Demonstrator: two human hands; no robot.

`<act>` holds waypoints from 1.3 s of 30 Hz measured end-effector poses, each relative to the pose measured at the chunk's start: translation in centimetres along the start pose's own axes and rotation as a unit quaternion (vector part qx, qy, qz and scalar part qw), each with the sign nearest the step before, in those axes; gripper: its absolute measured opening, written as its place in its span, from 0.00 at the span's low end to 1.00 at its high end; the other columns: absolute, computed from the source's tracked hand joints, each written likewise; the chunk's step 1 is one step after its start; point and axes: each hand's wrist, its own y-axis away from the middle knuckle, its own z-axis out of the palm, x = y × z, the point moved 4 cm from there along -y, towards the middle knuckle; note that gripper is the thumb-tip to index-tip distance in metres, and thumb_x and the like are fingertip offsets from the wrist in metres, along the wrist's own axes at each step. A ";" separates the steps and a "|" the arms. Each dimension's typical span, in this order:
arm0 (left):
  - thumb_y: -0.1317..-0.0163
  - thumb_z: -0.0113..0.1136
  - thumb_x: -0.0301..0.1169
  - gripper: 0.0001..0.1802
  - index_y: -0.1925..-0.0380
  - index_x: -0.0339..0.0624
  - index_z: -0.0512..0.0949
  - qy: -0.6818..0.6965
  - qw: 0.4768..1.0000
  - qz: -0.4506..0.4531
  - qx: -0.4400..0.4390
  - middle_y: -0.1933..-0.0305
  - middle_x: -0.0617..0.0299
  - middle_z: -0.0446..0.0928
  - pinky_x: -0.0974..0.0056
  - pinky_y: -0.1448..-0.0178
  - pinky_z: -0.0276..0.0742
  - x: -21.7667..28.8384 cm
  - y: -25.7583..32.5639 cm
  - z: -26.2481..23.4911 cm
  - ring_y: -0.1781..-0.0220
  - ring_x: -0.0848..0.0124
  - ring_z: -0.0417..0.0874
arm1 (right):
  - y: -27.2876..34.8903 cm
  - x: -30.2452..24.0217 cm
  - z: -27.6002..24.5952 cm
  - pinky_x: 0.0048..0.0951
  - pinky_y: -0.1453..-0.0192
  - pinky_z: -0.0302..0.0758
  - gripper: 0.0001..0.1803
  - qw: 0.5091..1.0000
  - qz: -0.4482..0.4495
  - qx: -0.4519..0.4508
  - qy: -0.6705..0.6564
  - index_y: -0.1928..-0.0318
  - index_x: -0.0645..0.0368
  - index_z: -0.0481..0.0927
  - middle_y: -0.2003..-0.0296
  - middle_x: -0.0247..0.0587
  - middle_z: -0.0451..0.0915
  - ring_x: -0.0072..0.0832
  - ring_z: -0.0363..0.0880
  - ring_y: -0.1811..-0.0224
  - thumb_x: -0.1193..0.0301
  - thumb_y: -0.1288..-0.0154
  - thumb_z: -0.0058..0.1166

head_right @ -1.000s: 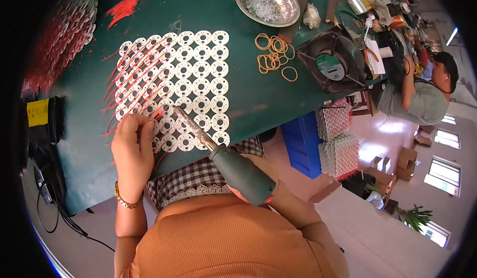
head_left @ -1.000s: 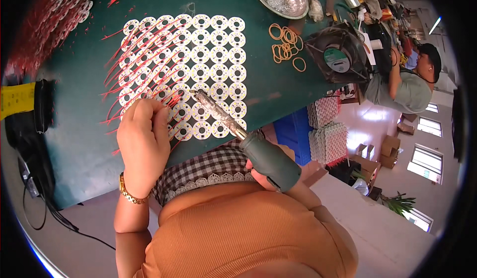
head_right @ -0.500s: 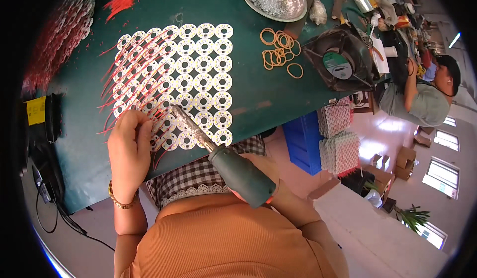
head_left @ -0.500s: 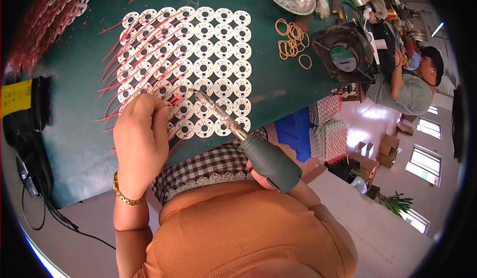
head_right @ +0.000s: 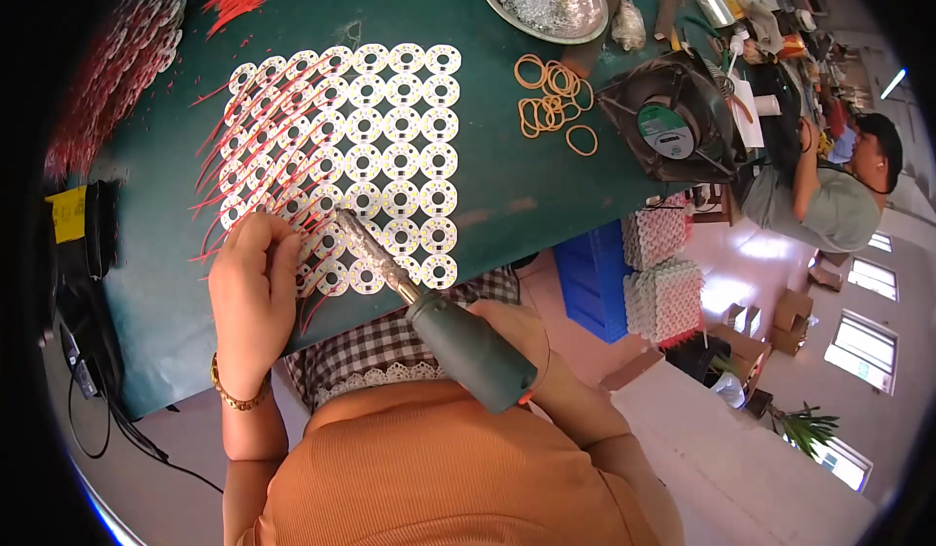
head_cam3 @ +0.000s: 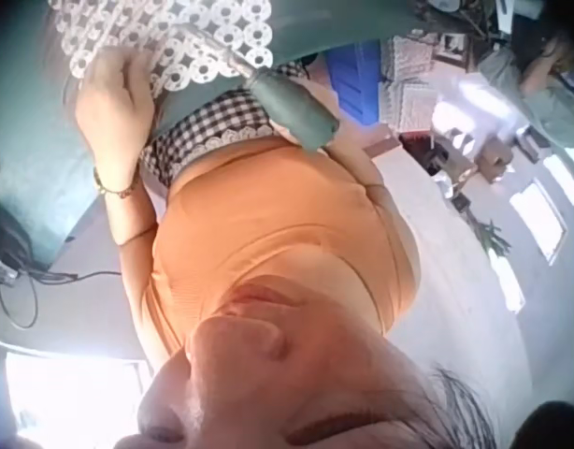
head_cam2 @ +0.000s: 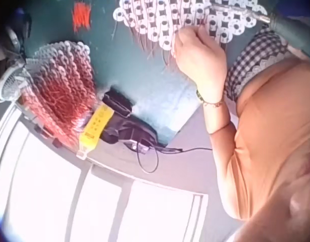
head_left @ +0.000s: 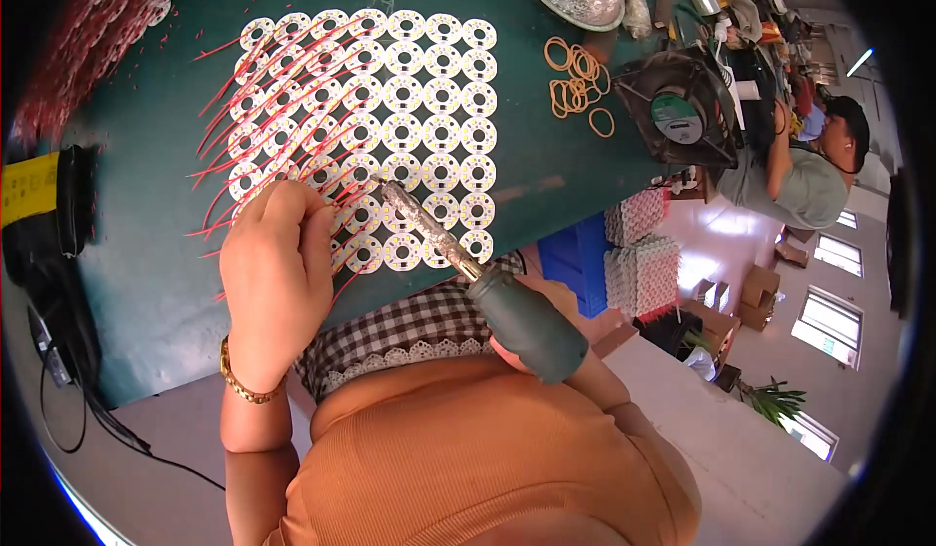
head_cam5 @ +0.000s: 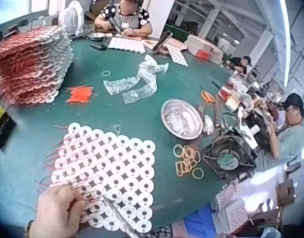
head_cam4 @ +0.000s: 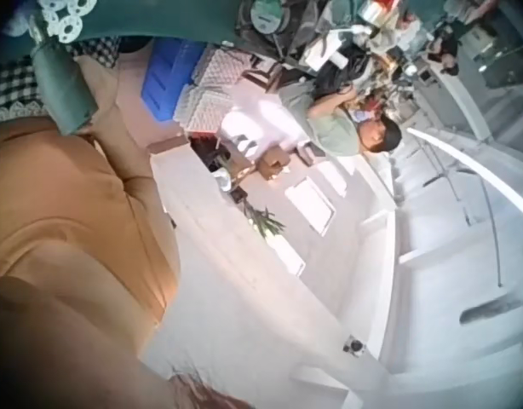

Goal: The person solders wires onto an array of LED light chips using a soldering iron.

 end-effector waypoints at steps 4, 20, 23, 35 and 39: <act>0.42 0.60 0.22 0.04 0.72 0.38 0.74 -0.008 1.000 -0.005 -0.005 0.71 0.53 0.76 0.54 0.66 0.70 -0.1 0.0 0.1 0.69 0.53 0.77 | -0.3 -2.0 0.2 0.32 0.71 0.75 0.21 0.993 -0.063 -0.032 0.090 0.60 0.60 0.80 0.74 0.38 0.80 0.34 0.80 0.76 0.65 0.54 0.71; 0.40 0.58 0.20 0.04 0.70 0.37 0.73 -0.023 1.000 0.011 0.004 0.72 0.53 0.74 0.57 0.68 0.69 0.1 -0.1 0.2 0.72 0.56 0.74 | -1.0 -5.8 -0.4 0.26 0.73 0.75 0.17 0.972 -0.149 -0.064 0.168 0.63 0.60 0.79 0.76 0.35 0.82 0.26 0.81 0.78 0.66 0.49 0.69; 0.40 0.58 0.20 0.05 0.71 0.37 0.72 -0.026 0.999 0.017 0.007 0.72 0.53 0.73 0.57 0.68 0.69 0.1 -0.1 0.1 0.72 0.56 0.74 | -0.8 -8.1 -0.1 0.27 0.72 0.75 0.17 0.984 -0.081 -0.041 0.151 0.61 0.58 0.79 0.76 0.35 0.81 0.27 0.80 0.77 0.66 0.50 0.69; 0.39 0.57 0.18 0.03 0.69 0.36 0.73 -0.026 0.999 0.044 -0.005 0.71 0.53 0.73 0.57 0.66 0.70 0.2 0.7 -0.5 0.70 0.54 0.74 | 0.6 -7.7 -0.4 0.35 0.53 0.77 0.26 0.967 -0.227 -0.023 0.118 0.45 0.64 0.68 0.60 0.43 0.73 0.32 0.76 0.59 0.56 0.31 0.57; 0.35 0.54 0.19 0.02 0.67 0.35 0.73 -0.043 0.995 -0.024 0.082 0.71 0.55 0.72 0.63 0.65 0.69 1.3 1.8 -2.6 0.72 0.62 0.72 | 0.8 -5.0 -0.8 0.37 0.51 0.77 0.31 0.973 -0.221 -0.058 0.025 0.39 0.66 0.65 0.58 0.44 0.72 0.33 0.75 0.57 0.56 0.30 0.55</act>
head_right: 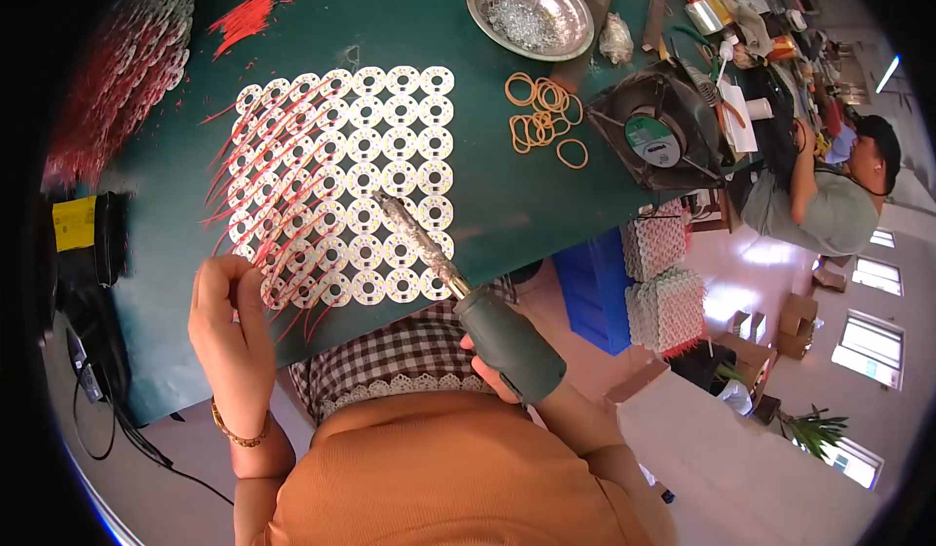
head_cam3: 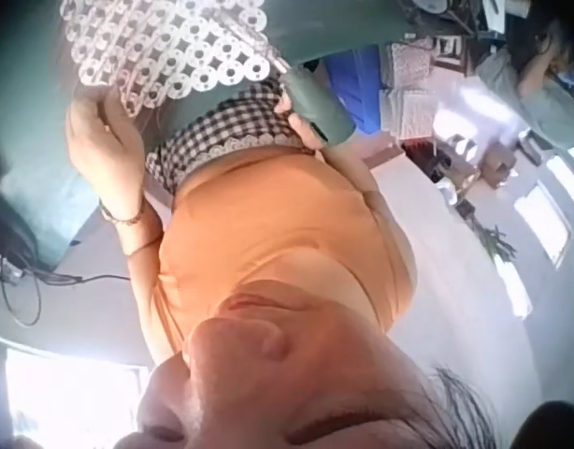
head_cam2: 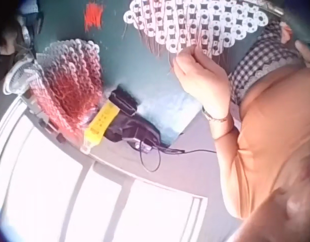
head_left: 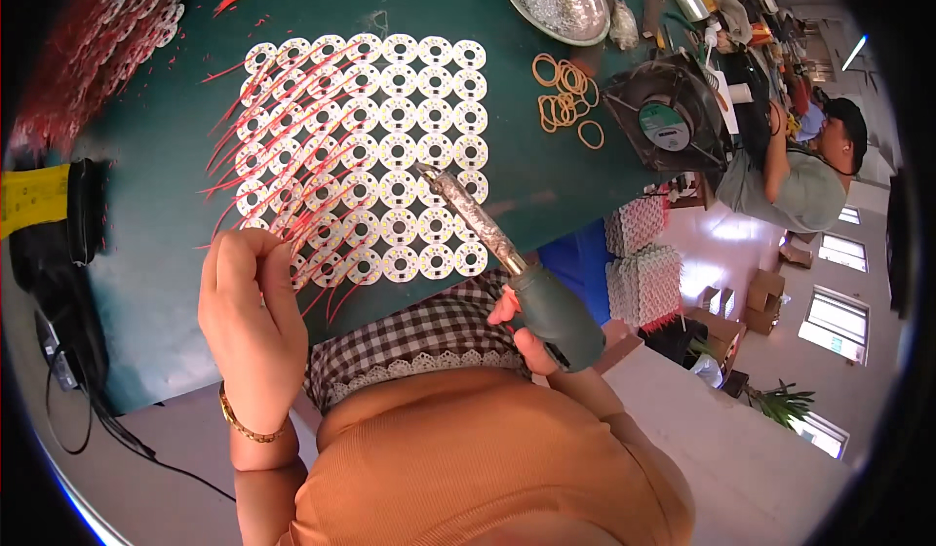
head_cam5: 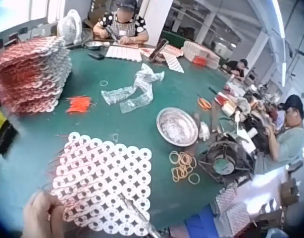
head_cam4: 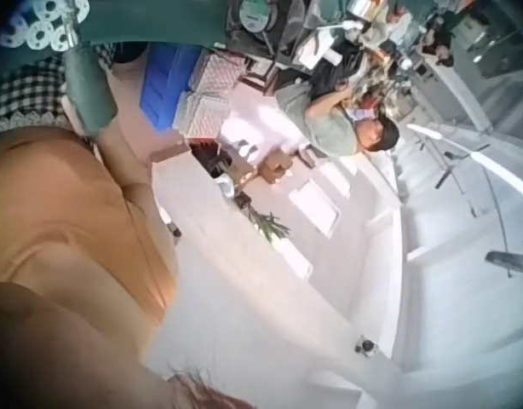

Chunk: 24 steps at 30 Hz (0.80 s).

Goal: The person solders wires onto an array of LED light chips using a soldering iron.

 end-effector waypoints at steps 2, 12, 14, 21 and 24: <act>0.40 0.58 0.17 0.05 0.68 0.36 0.73 0.096 0.994 -0.025 -0.035 0.72 0.53 0.72 0.57 0.66 0.70 0.6 1.2 -0.1 0.71 0.56 0.73 | 0.1 -1.1 0.0 0.37 0.52 0.77 0.31 0.999 -0.042 -0.028 0.013 0.36 0.64 0.65 0.56 0.47 0.72 0.33 0.75 0.59 0.58 0.31 0.56; 0.40 0.58 0.16 0.05 0.69 0.36 0.73 0.074 0.995 0.033 -0.064 0.72 0.55 0.73 0.62 0.72 0.67 1.0 3.8 3.8 0.77 0.61 0.72 | 2.0 -1.4 -0.5 0.35 0.67 0.75 0.16 0.953 0.226 -0.064 0.190 0.62 0.53 0.82 0.74 0.38 0.80 0.38 0.79 0.71 0.67 0.54 0.68; 0.40 0.58 0.16 0.05 0.68 0.36 0.74 0.064 0.996 0.037 -0.058 0.73 0.55 0.73 0.63 0.72 0.68 0.9 3.8 3.8 0.77 0.62 0.72 | 2.4 -1.1 -0.4 0.38 0.66 0.76 0.19 0.964 0.182 -0.057 0.186 0.60 0.52 0.81 0.74 0.38 0.81 0.40 0.80 0.72 0.67 0.56 0.68; 0.39 0.58 0.16 0.05 0.69 0.36 0.74 0.085 0.995 0.013 -0.058 0.73 0.56 0.73 0.64 0.71 0.68 1.0 3.8 3.7 0.77 0.64 0.72 | 5.5 2.7 -0.3 0.36 0.66 0.78 0.20 0.907 0.417 -0.002 0.059 0.59 0.53 0.81 0.72 0.36 0.83 0.37 0.82 0.73 0.66 0.55 0.70; 0.39 0.58 0.16 0.05 0.69 0.36 0.74 0.089 0.994 0.007 -0.065 0.73 0.57 0.73 0.64 0.71 0.67 0.9 3.8 3.7 0.77 0.65 0.71 | 6.1 3.3 0.1 0.33 0.67 0.79 0.22 0.834 0.545 0.029 -0.081 0.58 0.55 0.79 0.72 0.36 0.83 0.35 0.84 0.72 0.64 0.54 0.72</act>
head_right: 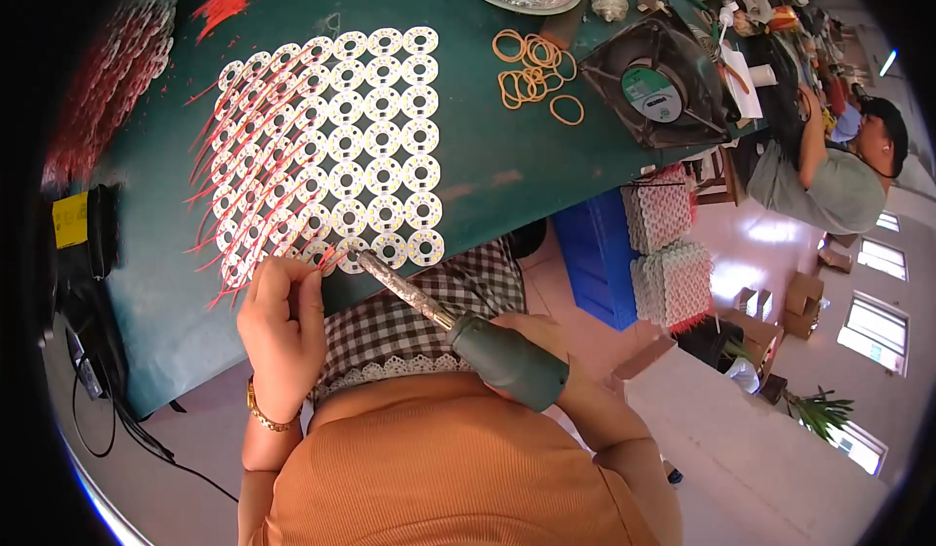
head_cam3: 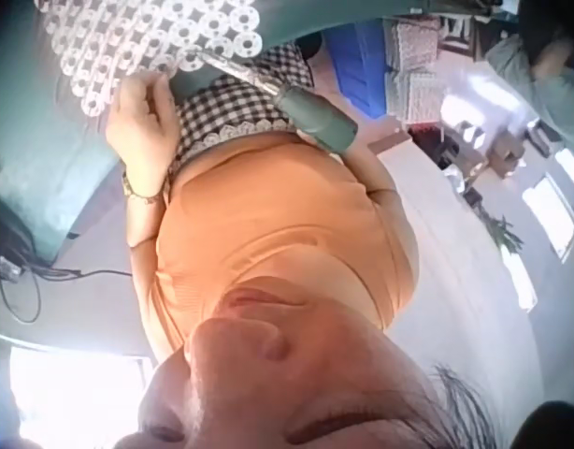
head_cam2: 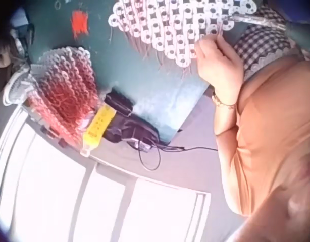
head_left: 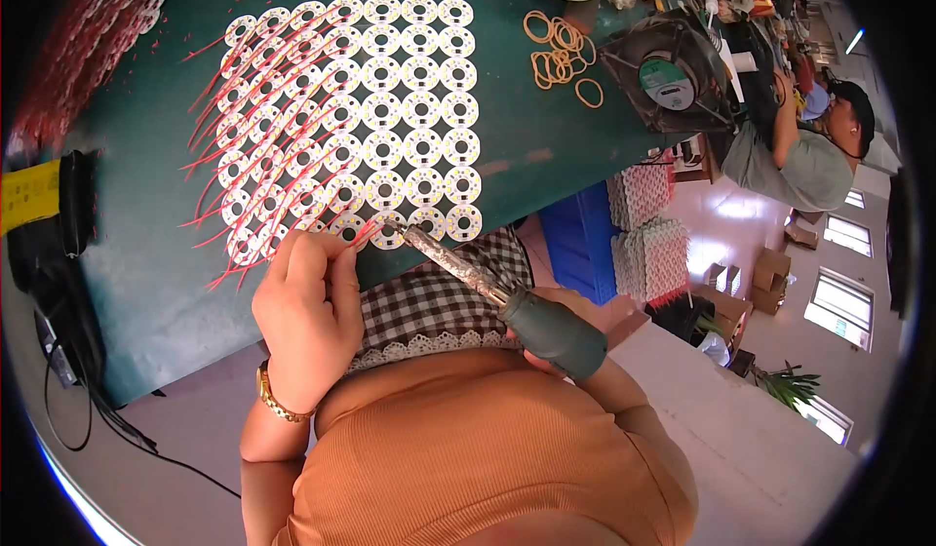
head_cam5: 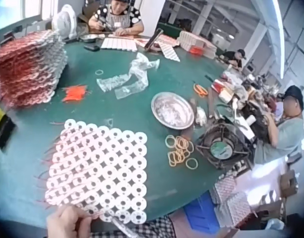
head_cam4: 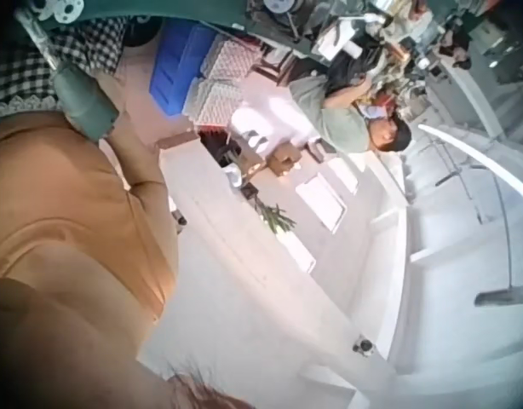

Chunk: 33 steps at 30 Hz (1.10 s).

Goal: The person solders wires onto an array of LED light chips using a soldering iron.

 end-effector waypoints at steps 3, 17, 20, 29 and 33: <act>0.39 0.58 0.17 0.05 0.69 0.36 0.74 -0.008 1.000 0.008 0.005 0.73 0.57 0.73 0.64 0.72 0.67 -0.1 -0.1 0.1 0.77 0.65 0.71 | 0.0 0.6 -0.1 0.31 0.68 0.79 0.21 0.998 -0.010 0.022 -0.056 0.58 0.56 0.79 0.73 0.35 0.83 0.33 0.84 0.73 0.64 0.52 0.71; 0.39 0.58 0.18 0.04 0.69 0.38 0.74 -0.049 0.999 0.017 0.017 0.74 0.57 0.72 0.62 0.73 0.66 0.0 0.0 0.3 0.78 0.64 0.71 | 2.9 -6.4 0.1 0.29 0.70 0.78 0.18 0.749 -0.599 0.043 0.280 0.62 0.64 0.78 0.73 0.42 0.81 0.35 0.83 0.74 0.68 0.51 0.69; 0.39 0.59 0.18 0.04 0.69 0.38 0.74 -0.053 0.998 0.023 0.017 0.74 0.57 0.72 0.62 0.73 0.66 0.0 0.0 0.3 0.78 0.64 0.71 | 1.8 -4.8 0.0 0.30 0.70 0.78 0.18 0.829 -0.502 0.049 0.240 0.62 0.64 0.78 0.72 0.43 0.82 0.36 0.84 0.73 0.69 0.53 0.69; 0.41 0.60 0.20 0.06 0.68 0.41 0.73 -0.063 0.998 0.016 -0.008 0.71 0.56 0.74 0.57 0.72 0.70 -0.1 -0.1 0.2 0.74 0.55 0.76 | 3.3 -3.6 -0.1 0.31 0.67 0.76 0.14 0.955 -0.171 0.057 0.233 0.62 0.50 0.81 0.79 0.33 0.73 0.30 0.78 0.73 0.54 0.38 0.55; 0.41 0.59 0.18 0.06 0.68 0.40 0.73 -0.054 0.998 0.028 -0.015 0.71 0.56 0.73 0.58 0.73 0.70 0.1 -0.3 0.1 0.75 0.57 0.75 | 4.3 -5.6 0.6 0.27 0.77 0.73 0.14 0.971 -0.166 0.078 0.153 0.70 0.56 0.77 0.82 0.36 0.75 0.24 0.77 0.82 0.59 0.38 0.60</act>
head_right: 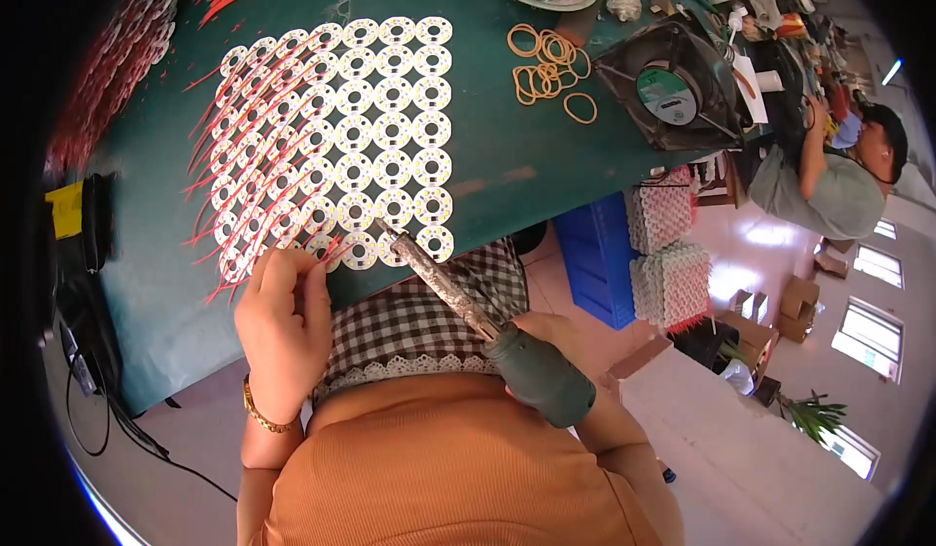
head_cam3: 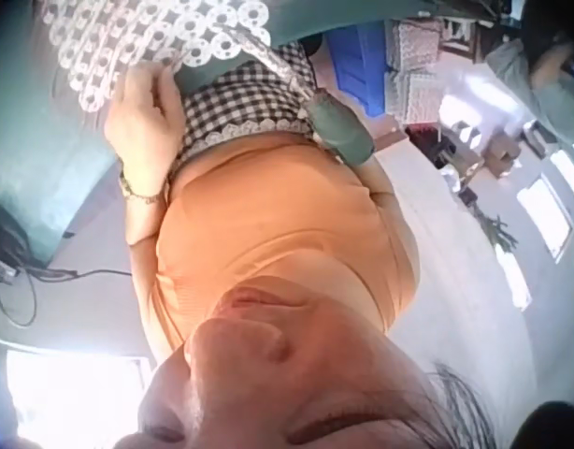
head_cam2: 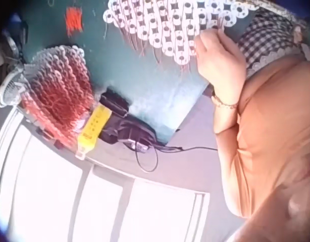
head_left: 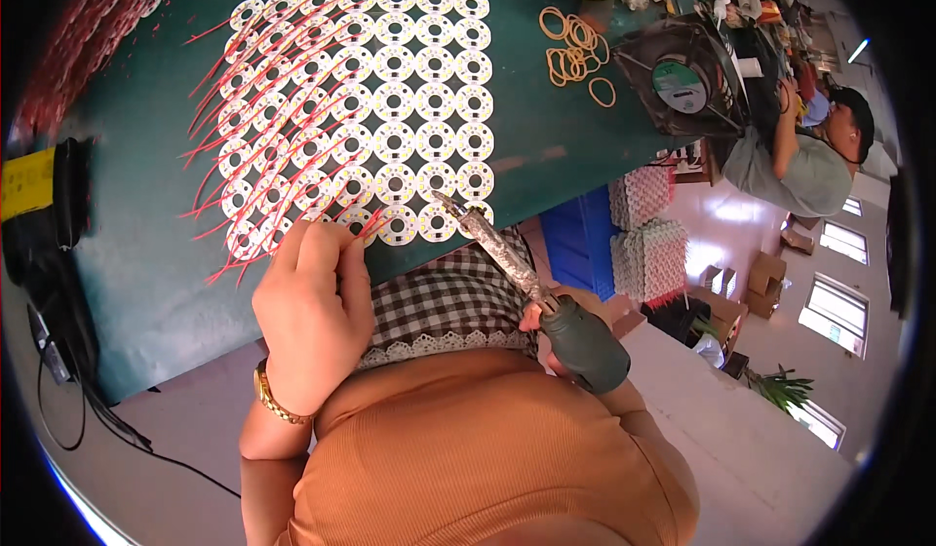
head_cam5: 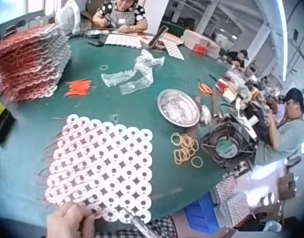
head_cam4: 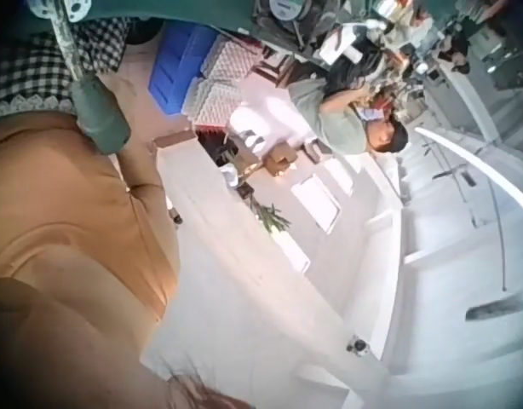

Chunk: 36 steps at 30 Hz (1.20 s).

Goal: The person solders wires onto an array of LED light chips using a soldering iron.

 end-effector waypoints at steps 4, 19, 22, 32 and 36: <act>0.42 0.59 0.16 0.07 0.67 0.38 0.74 0.045 0.998 -0.006 0.032 0.72 0.55 0.72 0.60 0.74 0.70 0.6 0.4 -1.2 0.77 0.61 0.74 | 0.5 -1.2 -0.1 0.28 0.77 0.72 0.19 0.982 0.183 -0.004 -0.051 0.72 0.56 0.77 0.84 0.32 0.74 0.23 0.76 0.83 0.52 0.35 0.55; 0.44 0.59 0.18 0.06 0.73 0.36 0.71 0.009 0.996 -0.002 -0.090 0.74 0.52 0.73 0.57 0.73 0.66 1.3 -0.4 0.4 0.78 0.56 0.73 | 0.2 1.1 -0.4 0.39 0.66 0.77 0.12 0.993 0.020 -0.059 0.105 0.68 0.52 0.83 0.75 0.40 0.82 0.43 0.82 0.72 0.63 0.55 0.66; 0.44 0.58 0.18 0.06 0.73 0.36 0.70 0.006 0.996 0.003 -0.090 0.75 0.52 0.72 0.57 0.74 0.65 1.2 -0.4 0.4 0.78 0.55 0.73 | 0.0 0.3 -0.4 0.39 0.67 0.77 0.14 0.994 0.023 -0.063 0.083 0.67 0.53 0.82 0.75 0.39 0.83 0.41 0.82 0.73 0.63 0.55 0.67; 0.44 0.57 0.19 0.06 0.73 0.38 0.70 -0.014 0.993 -0.001 -0.115 0.75 0.52 0.72 0.55 0.75 0.65 1.1 -0.8 0.3 0.79 0.54 0.73 | -0.1 0.4 -0.6 0.31 0.71 0.74 0.10 0.979 -0.195 0.043 -0.031 0.78 0.56 0.79 0.78 0.37 0.79 0.29 0.80 0.75 0.66 0.45 0.62; 0.44 0.58 0.19 0.06 0.73 0.38 0.70 -0.018 0.993 -0.004 -0.115 0.75 0.52 0.73 0.55 0.75 0.66 1.1 -0.9 0.4 0.78 0.53 0.74 | -0.5 1.4 -0.9 0.34 0.69 0.74 0.10 0.958 -0.256 0.064 0.111 0.79 0.54 0.79 0.78 0.38 0.79 0.34 0.79 0.75 0.64 0.47 0.61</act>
